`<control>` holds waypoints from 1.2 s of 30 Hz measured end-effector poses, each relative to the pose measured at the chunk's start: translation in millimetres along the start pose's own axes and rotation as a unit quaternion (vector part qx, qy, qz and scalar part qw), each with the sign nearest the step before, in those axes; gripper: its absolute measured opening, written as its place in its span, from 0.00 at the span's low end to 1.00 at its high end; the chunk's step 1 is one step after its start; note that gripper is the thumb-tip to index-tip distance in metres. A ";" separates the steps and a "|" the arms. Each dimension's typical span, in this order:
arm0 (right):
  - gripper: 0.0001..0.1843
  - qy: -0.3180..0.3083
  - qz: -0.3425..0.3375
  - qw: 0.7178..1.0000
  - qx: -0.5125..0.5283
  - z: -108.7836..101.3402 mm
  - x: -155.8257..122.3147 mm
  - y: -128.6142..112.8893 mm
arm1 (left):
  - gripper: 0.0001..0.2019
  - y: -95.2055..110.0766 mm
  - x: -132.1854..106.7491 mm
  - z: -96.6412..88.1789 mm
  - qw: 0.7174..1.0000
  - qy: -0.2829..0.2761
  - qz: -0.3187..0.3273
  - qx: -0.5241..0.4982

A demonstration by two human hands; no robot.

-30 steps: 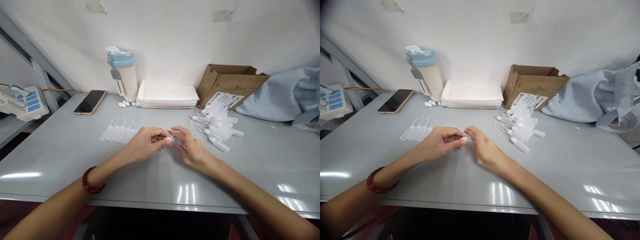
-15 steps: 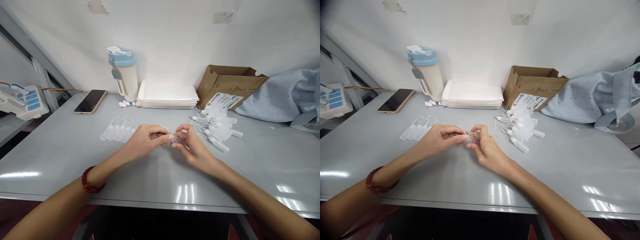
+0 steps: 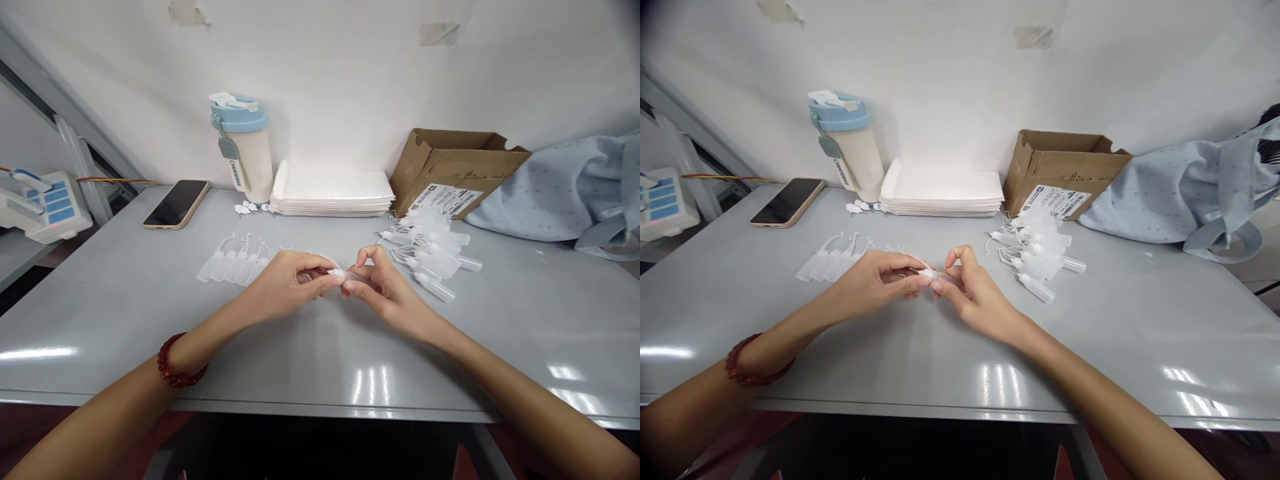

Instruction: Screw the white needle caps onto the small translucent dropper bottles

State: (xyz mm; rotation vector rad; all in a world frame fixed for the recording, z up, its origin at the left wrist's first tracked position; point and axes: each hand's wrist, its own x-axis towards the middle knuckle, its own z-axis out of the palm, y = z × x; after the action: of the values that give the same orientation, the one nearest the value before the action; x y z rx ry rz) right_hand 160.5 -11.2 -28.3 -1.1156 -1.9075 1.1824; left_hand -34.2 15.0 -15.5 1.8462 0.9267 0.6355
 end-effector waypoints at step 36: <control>0.13 0.070 -0.108 0.972 -0.197 -1.6 1.6 10.7 | 0.18 -4.3 3.8 -7.4 0.995 -0.007 -0.088 -0.040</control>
State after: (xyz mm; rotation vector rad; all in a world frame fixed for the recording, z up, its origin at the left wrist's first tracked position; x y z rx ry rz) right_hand 164.6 -6.6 -37.3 -1.1200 -2.1428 0.6037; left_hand -38.9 23.1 -16.2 1.6752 1.0257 0.5424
